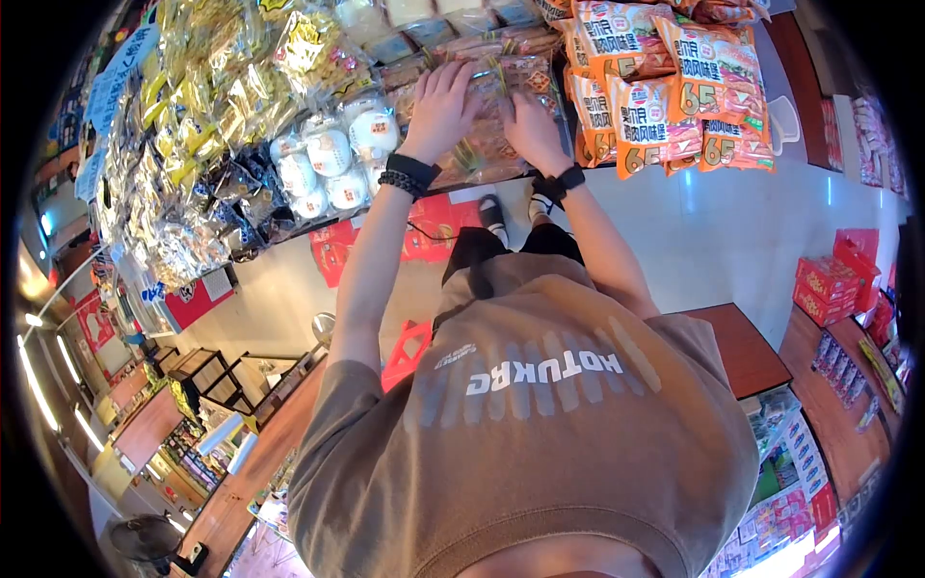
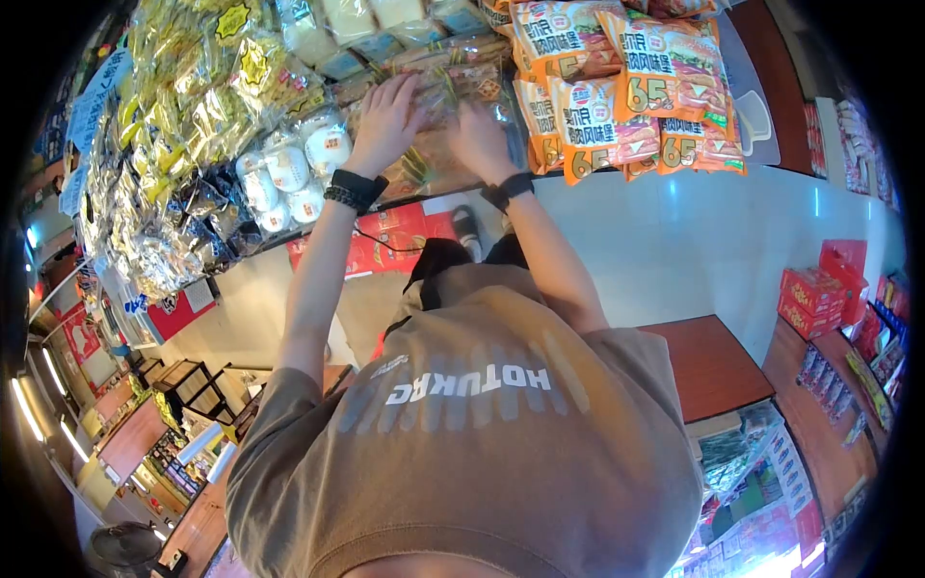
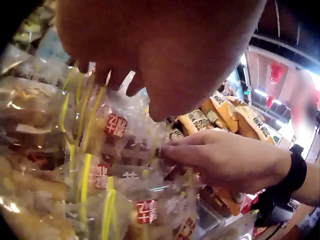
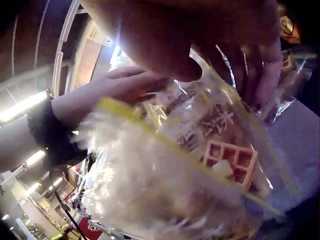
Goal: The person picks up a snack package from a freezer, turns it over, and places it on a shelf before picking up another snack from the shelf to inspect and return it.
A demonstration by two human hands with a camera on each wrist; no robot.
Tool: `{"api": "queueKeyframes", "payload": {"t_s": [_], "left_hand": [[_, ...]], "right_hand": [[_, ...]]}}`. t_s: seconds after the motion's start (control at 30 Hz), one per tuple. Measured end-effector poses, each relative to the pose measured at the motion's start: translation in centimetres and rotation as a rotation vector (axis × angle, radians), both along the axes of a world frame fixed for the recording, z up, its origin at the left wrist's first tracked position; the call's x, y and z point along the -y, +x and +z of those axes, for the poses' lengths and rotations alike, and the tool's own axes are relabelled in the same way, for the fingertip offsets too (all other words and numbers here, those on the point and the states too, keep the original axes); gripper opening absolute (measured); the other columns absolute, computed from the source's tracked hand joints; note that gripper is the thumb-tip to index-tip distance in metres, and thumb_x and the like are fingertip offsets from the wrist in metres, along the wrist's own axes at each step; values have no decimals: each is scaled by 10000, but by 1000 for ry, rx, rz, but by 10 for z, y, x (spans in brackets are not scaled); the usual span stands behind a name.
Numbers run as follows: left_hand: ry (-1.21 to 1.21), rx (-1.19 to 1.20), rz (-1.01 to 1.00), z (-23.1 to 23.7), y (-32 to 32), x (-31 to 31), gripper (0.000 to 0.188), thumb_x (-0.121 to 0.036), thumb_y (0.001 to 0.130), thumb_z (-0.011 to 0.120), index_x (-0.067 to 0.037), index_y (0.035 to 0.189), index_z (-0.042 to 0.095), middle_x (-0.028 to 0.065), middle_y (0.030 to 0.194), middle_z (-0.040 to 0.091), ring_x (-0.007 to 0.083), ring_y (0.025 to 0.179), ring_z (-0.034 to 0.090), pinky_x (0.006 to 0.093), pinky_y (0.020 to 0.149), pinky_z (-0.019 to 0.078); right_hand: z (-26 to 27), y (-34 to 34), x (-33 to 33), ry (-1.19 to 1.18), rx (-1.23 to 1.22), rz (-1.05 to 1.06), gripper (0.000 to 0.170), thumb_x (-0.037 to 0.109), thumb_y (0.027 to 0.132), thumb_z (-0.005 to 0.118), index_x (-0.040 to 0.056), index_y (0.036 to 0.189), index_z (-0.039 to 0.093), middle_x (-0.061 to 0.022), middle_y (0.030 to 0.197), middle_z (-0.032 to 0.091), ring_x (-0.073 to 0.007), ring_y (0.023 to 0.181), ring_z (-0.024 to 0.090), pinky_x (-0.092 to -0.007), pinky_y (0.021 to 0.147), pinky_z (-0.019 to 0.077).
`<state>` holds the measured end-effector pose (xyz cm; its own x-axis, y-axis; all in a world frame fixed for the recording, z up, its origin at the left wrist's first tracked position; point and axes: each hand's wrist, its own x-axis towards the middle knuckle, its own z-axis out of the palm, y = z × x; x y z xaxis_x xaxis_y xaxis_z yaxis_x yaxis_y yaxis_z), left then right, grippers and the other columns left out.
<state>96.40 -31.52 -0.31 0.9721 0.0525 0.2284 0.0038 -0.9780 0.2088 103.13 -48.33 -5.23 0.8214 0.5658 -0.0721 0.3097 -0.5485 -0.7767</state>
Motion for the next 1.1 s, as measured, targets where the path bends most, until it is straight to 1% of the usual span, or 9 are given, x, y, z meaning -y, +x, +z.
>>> {"api": "queueKeyframes", "payload": {"t_s": [0.13, 0.2, 0.27, 0.4, 0.5, 0.73, 0.83, 0.97, 1.1], "left_hand": [[-195, 178, 106, 32, -42, 19, 456, -157, 879, 682, -54, 1306, 557, 159, 1315, 573, 384, 1230, 501, 486, 1087, 363], [-211, 218, 198, 32, -78, 23, 414, -124, 875, 674, -49, 1270, 573, 154, 1290, 579, 374, 1203, 513, 471, 1061, 381], [-185, 241, 245, 40, -119, 28, 388, -90, 874, 661, -51, 1251, 578, 150, 1271, 585, 365, 1187, 523, 460, 1039, 396], [-328, 193, 404, 26, -203, 31, 341, -58, 876, 642, -46, 1215, 602, 146, 1253, 593, 352, 1177, 533, 459, 1022, 405], [-353, 197, 494, 15, -251, 29, 315, -47, 877, 635, -39, 1191, 615, 142, 1235, 604, 345, 1168, 542, 456, 1013, 411], [-433, 247, 617, 5, -335, 17, 243, -14, 866, 632, -24, 1108, 645, 146, 1137, 641, 343, 1097, 582, 439, 961, 453], [-439, 283, 655, 5, -375, 12, 211, -11, 858, 636, -17, 1068, 659, 143, 1098, 654, 344, 1051, 600, 431, 921, 477], [-466, 273, 738, -7, -429, 18, 173, -28, 842, 654, -12, 1013, 673, 146, 1004, 674, 341, 965, 629, 417, 837, 518], [-410, 235, 801, -2, -477, 17, 159, -61, 845, 663, -24, 999, 676, 143, 925, 678, 329, 907, 640, 423, 809, 517]], "right_hand": [[21, -35, 34, 99, 259, -72, 357, 172, 919, 606, 0, 1227, 548, -234, 1239, 579, -423, 1085, 592, -517, 863, 499], [17, -57, 45, 135, 423, -129, 301, 164, 917, 627, 2, 1161, 558, -226, 1118, 620, -403, 972, 623, -501, 790, 502], [25, -78, 57, 32, -88, -74, 219, 174, 928, 626, 20, 1077, 583, -195, 981, 648, -379, 863, 640, -477, 735, 503], [26, -103, 61, -116, -95, 216, 162, 182, 927, 645, 40, 988, 599, -162, 866, 644, -364, 764, 634, -449, 702, 506], [1, -93, 41, 183, 146, 170, 154, 155, 898, 678, 33, 953, 603, -155, 933, 631, -344, 856, 619, -430, 730, 491], [-12, -106, 10, 104, 247, -21, 140, 117, 897, 667, 6, 905, 582, -156, 880, 581, -339, 828, 583, -426, 732, 476], [1, -136, 0, 108, 284, -50, 171, 171, 922, 661, 16, 876, 605, -127, 746, 635, -311, 686, 616, -424, 654, 489], [40, -208, -44, 238, 132, 205, 213, 146, 951, 653, 11, 796, 596, -62, 635, 568, -134, 588, 534, -303, 575, 435], [49, -285, -88, 305, -14, 722, 152, 105, 920, 669, 0, 816, 633, -84, 691, 624, -135, 627, 593, -290, 594, 466]]}}
